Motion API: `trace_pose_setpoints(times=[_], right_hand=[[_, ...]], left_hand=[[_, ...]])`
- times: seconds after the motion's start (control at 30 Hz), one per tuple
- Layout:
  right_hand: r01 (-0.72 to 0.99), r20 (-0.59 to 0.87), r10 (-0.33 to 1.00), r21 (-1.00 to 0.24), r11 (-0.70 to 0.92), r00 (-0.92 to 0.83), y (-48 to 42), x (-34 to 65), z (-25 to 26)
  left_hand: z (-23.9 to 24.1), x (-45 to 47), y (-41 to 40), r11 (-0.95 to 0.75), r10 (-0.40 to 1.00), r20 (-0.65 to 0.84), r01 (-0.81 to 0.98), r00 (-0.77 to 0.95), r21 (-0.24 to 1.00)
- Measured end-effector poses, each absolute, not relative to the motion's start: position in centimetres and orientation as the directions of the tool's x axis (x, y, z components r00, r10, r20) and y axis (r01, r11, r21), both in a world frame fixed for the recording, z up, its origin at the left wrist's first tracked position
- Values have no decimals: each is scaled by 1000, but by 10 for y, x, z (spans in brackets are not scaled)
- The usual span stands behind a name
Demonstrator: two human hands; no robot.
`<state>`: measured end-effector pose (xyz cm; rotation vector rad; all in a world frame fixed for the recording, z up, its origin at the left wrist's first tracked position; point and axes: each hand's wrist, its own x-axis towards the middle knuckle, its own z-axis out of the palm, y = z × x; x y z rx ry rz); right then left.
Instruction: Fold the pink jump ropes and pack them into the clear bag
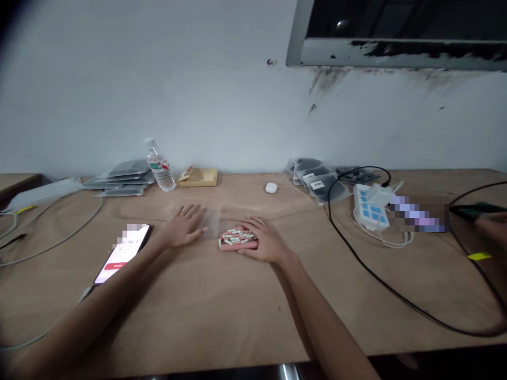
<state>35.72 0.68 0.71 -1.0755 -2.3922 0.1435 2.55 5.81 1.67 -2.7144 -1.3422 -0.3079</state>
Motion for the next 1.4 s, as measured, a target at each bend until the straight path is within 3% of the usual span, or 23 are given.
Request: trace_pose_setpoints(times=[0.2,0.53,0.93,1.23,1.4], right_hand=[[729,410,772,-298,616,-485,10,362,3],[740,413,764,-261,620,-495,6,360,1],[665,422,761,-380,642,-493,7,358,5],[653,390,756,-384,652,-526,4,356,10],[615,450,759,-449,648,-470,-2,335,0]], left_hand=[[18,34,36,-701,705,220,709,675,71],[14,57,13,-629,769,266,762,581,155],[18,58,9,-620,770,275,776,575,113],[27,58,8,-642,748,276,763,604,70],[23,59,7,-643,750,255,763,610,66]])
